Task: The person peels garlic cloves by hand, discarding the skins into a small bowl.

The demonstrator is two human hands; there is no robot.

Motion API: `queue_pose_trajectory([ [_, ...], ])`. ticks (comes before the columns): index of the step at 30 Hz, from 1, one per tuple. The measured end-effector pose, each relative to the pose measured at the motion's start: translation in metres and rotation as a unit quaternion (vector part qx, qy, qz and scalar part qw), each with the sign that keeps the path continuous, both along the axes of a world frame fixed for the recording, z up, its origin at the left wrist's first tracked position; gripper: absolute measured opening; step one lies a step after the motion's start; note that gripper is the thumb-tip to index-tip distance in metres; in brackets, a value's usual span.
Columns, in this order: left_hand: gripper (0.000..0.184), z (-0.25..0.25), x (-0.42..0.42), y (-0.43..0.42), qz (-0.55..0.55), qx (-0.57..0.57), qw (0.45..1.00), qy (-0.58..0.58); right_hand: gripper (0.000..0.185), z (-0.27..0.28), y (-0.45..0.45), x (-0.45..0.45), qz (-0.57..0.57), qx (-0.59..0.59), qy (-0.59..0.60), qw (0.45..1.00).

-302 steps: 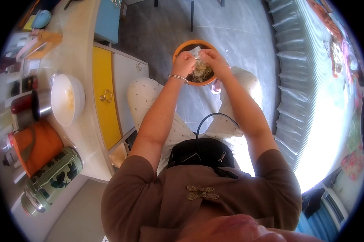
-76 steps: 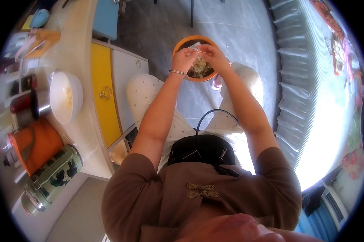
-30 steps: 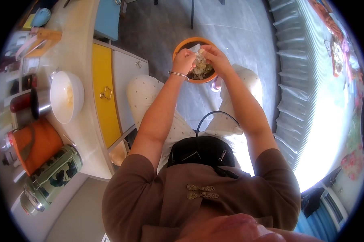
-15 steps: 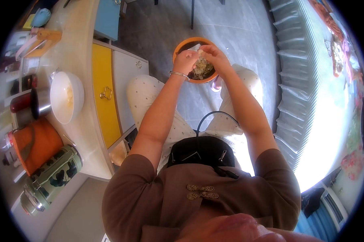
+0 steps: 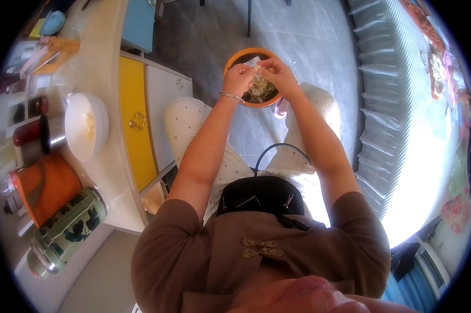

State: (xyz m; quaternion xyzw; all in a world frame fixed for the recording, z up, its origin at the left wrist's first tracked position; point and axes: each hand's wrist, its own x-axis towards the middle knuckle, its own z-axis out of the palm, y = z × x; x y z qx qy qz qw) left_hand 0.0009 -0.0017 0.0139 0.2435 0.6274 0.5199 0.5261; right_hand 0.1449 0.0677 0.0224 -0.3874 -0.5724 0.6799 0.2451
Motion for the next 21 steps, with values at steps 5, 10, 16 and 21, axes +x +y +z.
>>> queue_pose_trajectory([
  [5, 0.011, 0.003, -0.004, -0.001, -0.005, -0.002, 0.994, -0.105, 0.02, -0.004, 0.0, 0.0, 0.03, 0.042, -0.019, 0.998],
  [10, 0.009, -0.002, -0.006, 0.0, 0.002, 0.015, 0.992, -0.127, 0.02, -0.002, -0.004, -0.003, 0.036, -0.016, 0.023, 0.999],
  [16, 0.012, 0.005, -0.005, 0.002, -0.012, 0.016, 0.992, -0.126, 0.02, -0.012, -0.001, -0.004, 0.027, -0.13, 0.088, 0.987],
  [21, 0.014, 0.004, -0.005, 0.003, -0.02, 0.016, 0.992, -0.124, 0.017, -0.015, 0.001, -0.003, 0.029, -0.165, 0.111, 0.98],
])
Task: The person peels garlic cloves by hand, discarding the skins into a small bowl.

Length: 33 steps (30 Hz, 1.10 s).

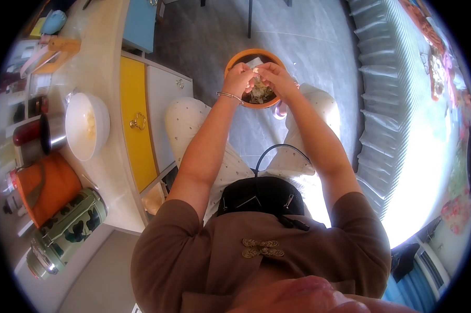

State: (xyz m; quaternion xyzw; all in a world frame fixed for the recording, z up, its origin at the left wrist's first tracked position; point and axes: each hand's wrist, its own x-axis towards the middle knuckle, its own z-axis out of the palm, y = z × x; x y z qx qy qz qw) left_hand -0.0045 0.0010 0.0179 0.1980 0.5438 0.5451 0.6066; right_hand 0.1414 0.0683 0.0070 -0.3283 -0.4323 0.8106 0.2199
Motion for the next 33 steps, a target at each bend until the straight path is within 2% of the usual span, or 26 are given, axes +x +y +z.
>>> queue_pose_trajectory([
  [15, 0.003, -0.001, 0.001, -0.002, -0.026, -0.021, 0.998, 0.047, 0.012, -0.008, 0.001, 0.001, -0.037, -0.038, 0.045, 0.998],
  [27, 0.005, -0.008, 0.002, -0.002, -0.034, -0.01, 0.999, 0.037, 0.026, 0.0, 0.006, 0.001, -0.047, -0.071, 0.038, 0.996],
  [29, 0.007, -0.012, 0.003, -0.002, -0.029, -0.042, 0.993, 0.109, 0.027, -0.003, 0.007, 0.002, -0.056, -0.088, 0.054, 0.993],
  [30, 0.007, -0.015, 0.004, -0.002, -0.029, -0.042, 0.993, 0.109, 0.027, -0.004, 0.007, 0.002, -0.056, -0.088, 0.054, 0.993],
  [32, 0.014, -0.021, 0.004, -0.001, -0.029, -0.028, 0.978, 0.205, 0.027, -0.006, 0.008, 0.003, -0.053, -0.095, 0.077, 0.991],
  [33, 0.014, -0.025, 0.002, -0.001, -0.029, -0.028, 0.978, 0.205, 0.027, -0.005, 0.008, 0.003, -0.053, -0.095, 0.077, 0.991],
])
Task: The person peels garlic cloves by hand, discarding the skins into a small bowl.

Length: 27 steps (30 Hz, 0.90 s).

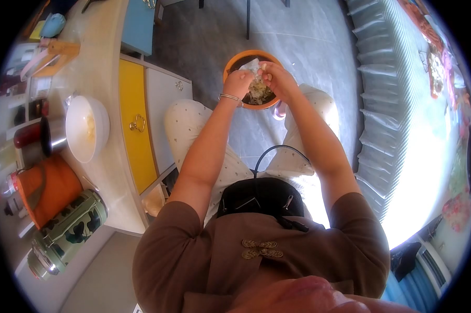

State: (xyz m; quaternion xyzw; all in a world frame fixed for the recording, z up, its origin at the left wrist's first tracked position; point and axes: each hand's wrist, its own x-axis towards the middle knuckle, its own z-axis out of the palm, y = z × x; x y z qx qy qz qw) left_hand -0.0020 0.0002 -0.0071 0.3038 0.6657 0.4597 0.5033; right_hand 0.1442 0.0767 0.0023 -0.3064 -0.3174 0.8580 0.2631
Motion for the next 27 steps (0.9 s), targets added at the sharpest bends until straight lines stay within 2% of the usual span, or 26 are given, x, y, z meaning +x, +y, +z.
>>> queue_pose_trajectory([
  [2, 0.019, -0.008, -0.004, 0.001, -0.048, -0.009, 0.993, 0.107, 0.026, 0.003, 0.0, 0.001, -0.004, -0.008, -0.003, 1.0],
  [3, 0.019, -0.016, -0.005, 0.002, -0.048, -0.009, 0.993, 0.107, 0.026, 0.005, -0.001, 0.001, -0.004, -0.008, -0.003, 1.0],
  [5, 0.022, -0.031, -0.005, 0.001, -0.033, 0.033, 0.976, 0.212, 0.026, 0.01, -0.003, 0.001, -0.008, -0.009, -0.009, 1.0],
  [9, 0.024, -0.026, -0.003, -0.002, -0.039, 0.056, 0.973, 0.221, 0.025, 0.014, -0.004, 0.002, 0.004, 0.002, -0.007, 1.0],
  [14, 0.025, 0.011, 0.003, -0.005, -0.052, -0.005, 0.965, 0.258, 0.023, -0.004, 0.0, 0.005, 0.002, -0.013, 0.042, 0.999],
  [21, 0.028, 0.003, 0.002, -0.003, -0.058, 0.011, 0.973, 0.224, 0.022, -0.002, 0.0, 0.004, 0.002, -0.015, 0.039, 0.999],
  [23, 0.028, 0.013, 0.005, -0.005, -0.036, 0.001, 0.971, 0.237, 0.021, -0.002, 0.0, 0.004, 0.002, -0.015, 0.037, 0.999],
  [27, 0.026, 0.001, 0.003, -0.003, -0.037, 0.012, 0.962, 0.27, 0.02, -0.001, 0.0, 0.004, 0.008, -0.019, 0.038, 0.999],
])
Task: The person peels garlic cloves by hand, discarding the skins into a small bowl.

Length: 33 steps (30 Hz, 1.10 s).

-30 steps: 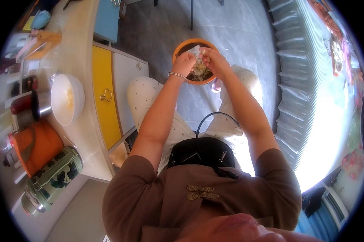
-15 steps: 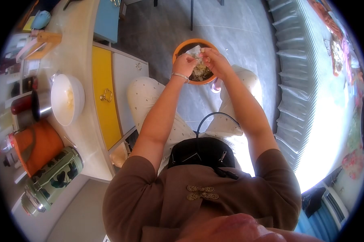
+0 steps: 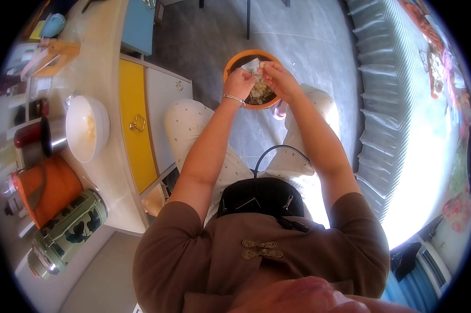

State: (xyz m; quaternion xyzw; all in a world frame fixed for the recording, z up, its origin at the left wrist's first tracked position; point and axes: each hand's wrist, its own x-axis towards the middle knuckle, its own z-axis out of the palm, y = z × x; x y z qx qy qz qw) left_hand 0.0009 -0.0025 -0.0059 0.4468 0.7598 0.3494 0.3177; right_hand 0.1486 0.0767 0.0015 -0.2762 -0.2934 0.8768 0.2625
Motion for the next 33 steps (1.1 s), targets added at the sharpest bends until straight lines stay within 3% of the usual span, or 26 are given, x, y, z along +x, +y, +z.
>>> queue_pose_trajectory([
  [3, 0.022, -0.004, 0.001, 0.003, 0.019, 0.04, 0.999, -0.025, 0.019, 0.001, 0.0, 0.0, -0.002, 0.001, -0.012, 1.0],
  [5, 0.018, 0.005, 0.004, 0.003, 0.025, 0.217, 0.976, 0.009, 0.013, -0.002, 0.0, 0.0, -0.005, 0.008, -0.016, 1.0],
  [12, 0.015, 0.025, 0.007, -0.002, -0.021, 0.228, 0.966, 0.123, 0.015, -0.003, -0.002, -0.002, 0.003, 0.051, -0.088, 0.995],
  [20, 0.01, 0.031, 0.007, -0.005, -0.071, 0.164, 0.958, 0.222, 0.018, 0.0, -0.005, -0.002, 0.034, 0.156, -0.168, 0.973],
  [24, 0.013, 0.033, 0.006, -0.005, -0.087, 0.159, 0.96, 0.214, 0.019, -0.006, -0.004, -0.002, 0.054, 0.139, -0.167, 0.975],
  [29, 0.019, 0.025, 0.006, -0.001, 0.001, 0.203, 0.977, 0.065, 0.023, -0.006, -0.006, -0.004, 0.033, 0.107, -0.106, 0.988],
  [33, 0.022, 0.022, 0.004, 0.0, 0.013, 0.19, 0.98, 0.053, 0.025, 0.0, -0.006, -0.003, 0.04, 0.098, -0.104, 0.989],
])
